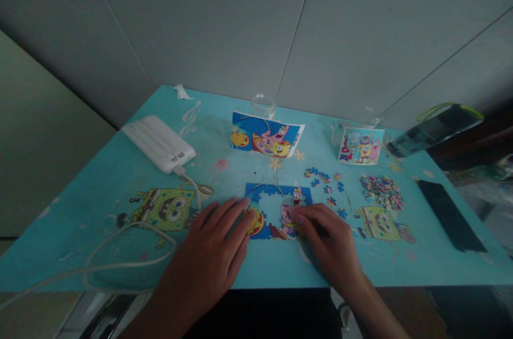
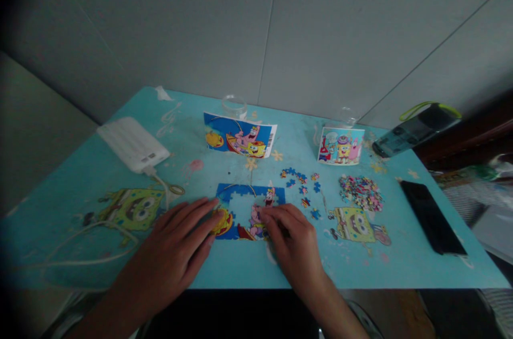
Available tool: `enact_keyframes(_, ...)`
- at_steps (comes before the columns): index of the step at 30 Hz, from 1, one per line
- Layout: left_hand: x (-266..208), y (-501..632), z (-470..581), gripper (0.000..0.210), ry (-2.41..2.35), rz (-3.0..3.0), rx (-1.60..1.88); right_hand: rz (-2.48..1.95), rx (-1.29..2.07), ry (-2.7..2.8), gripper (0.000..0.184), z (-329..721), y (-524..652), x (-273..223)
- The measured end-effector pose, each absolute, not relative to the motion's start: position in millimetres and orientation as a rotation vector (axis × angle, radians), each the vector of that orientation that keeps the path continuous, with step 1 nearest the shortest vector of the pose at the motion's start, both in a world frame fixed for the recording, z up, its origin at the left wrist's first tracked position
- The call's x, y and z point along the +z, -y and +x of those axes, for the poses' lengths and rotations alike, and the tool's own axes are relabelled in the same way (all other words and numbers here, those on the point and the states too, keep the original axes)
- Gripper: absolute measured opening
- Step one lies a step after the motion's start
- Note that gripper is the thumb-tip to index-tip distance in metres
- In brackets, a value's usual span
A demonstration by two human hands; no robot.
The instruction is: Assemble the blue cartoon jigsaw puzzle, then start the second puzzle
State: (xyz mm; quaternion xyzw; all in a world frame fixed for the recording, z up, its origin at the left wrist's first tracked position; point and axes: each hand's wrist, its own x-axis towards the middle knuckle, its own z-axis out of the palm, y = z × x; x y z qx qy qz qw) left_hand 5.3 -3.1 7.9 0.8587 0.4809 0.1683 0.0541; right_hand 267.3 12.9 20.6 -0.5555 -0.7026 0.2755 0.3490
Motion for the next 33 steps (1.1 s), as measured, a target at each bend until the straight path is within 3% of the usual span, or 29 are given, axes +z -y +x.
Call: enact_keyframes(33,-3.4,-0.6,0.2,0.045,-1.416,2.716,0.555,-1.420,0.298,2.251,0.019,253.6,-2.3,27.5)
